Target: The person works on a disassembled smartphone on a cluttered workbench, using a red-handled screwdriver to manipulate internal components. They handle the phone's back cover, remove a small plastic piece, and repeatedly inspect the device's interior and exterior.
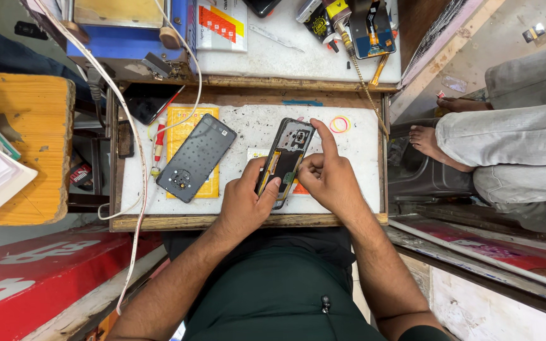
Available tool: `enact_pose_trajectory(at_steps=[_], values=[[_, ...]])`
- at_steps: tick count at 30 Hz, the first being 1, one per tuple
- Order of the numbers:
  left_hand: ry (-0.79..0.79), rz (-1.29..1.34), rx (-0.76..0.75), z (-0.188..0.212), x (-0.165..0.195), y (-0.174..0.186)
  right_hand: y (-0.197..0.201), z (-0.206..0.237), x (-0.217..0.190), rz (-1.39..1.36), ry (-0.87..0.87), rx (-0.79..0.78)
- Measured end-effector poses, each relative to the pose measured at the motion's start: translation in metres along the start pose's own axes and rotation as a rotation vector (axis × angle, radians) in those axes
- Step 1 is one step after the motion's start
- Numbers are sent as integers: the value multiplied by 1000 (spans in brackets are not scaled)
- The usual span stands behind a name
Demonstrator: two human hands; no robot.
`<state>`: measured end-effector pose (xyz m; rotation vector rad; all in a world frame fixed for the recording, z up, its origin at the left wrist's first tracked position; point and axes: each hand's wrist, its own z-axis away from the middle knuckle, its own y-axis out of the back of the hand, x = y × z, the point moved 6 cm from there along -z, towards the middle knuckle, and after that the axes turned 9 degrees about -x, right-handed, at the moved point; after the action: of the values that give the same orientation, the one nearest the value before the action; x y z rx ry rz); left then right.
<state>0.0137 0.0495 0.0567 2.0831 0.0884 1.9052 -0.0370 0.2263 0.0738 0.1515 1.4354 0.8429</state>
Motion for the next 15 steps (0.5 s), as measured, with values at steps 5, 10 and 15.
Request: enact_pose_trajectory(at_steps=[5,10,15], values=[[56,-45,-7,1,-6,-1,-4,-1,3,-22,-2,39],[14,-26,2,1,-7,4,-6,0,3,-97,7,-4],[-38,-39,18,4,-4,6,-6,0,-2,-90,31,-10]])
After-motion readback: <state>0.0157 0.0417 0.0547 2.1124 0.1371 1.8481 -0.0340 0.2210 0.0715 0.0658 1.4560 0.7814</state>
